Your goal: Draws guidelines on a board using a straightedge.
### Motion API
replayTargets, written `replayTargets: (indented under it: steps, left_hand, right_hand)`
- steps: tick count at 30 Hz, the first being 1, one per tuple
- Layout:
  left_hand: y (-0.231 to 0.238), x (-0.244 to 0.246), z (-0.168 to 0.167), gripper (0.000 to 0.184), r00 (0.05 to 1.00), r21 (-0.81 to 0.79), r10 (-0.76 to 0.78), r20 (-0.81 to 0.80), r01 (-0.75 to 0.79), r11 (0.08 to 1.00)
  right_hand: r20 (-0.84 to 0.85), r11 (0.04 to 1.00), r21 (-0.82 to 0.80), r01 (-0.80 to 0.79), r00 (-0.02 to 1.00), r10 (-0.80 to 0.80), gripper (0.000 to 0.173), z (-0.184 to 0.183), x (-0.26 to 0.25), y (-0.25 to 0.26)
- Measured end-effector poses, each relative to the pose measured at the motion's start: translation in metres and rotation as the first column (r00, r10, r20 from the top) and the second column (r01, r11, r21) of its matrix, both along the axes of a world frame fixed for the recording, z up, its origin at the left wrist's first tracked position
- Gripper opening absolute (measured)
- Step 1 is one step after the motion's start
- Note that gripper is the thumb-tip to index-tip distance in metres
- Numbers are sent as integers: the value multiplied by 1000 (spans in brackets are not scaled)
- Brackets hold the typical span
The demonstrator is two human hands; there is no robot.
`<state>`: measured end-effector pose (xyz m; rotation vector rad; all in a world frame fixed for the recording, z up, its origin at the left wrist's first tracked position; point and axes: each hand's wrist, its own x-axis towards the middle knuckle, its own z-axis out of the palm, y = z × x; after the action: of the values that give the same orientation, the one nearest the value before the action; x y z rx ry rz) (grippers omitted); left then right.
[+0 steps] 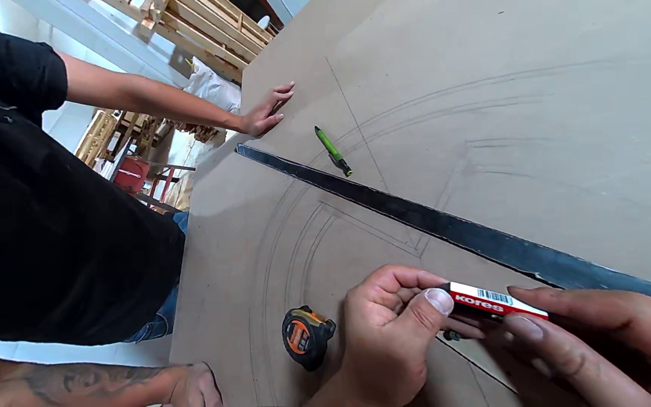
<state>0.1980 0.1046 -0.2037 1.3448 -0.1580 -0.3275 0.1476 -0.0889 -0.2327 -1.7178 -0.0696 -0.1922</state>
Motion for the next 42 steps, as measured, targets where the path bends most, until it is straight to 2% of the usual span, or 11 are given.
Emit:
replayTargets:
  steps: [10,15,17,20,26,31,36,38,39,40,42]
  left_hand:
    - [1,0,-5,18,997,-55,73,-3,-73,996]
    - [5,-2,0,19,992,121,-17,123,2,993]
    - [4,-1,-3,19,985,170,-44,168,15,985]
    - [5,-1,-8,20,988,114,-23,155,5,993]
    - [5,-2,-7,21,995,36,42,96,-46,998]
    - [-1,-1,-6,30,980,117,-74,185,53,992]
    - [33,9,19,14,985,-76,92,144,-81,994]
    - [68,22,40,13,954,35,176,243,-190,981]
    - [85,31,49,13,934,176,174,311,-237,955]
    - [101,41,55,15,920,370,126,371,-270,889]
    - [122,63,55,27,928,743,-76,365,-241,624]
  right_hand:
    - [15,998,-11,63,998,-63,17,5,-1,0]
    - [68,962,-265,-62,994,83,48,12,3,7]
    - [83,932,-361,-20,995,53,39,10,0,11]
    - [117,920,-386,66,993,-22,30,7,-3,13]
    - [119,917,-392,76,992,-31,29,9,-2,15]
    - [145,921,-379,93,989,-41,29,7,-3,13]
    - [99,923,-382,-37,992,81,52,6,3,8]
    - [57,928,-373,-29,997,54,50,4,2,5]
    - [46,931,-365,-23,998,43,47,3,3,5]
    - [39,934,-357,-21,999,37,45,2,2,6]
    - [29,936,-353,-18,999,30,42,1,3,7]
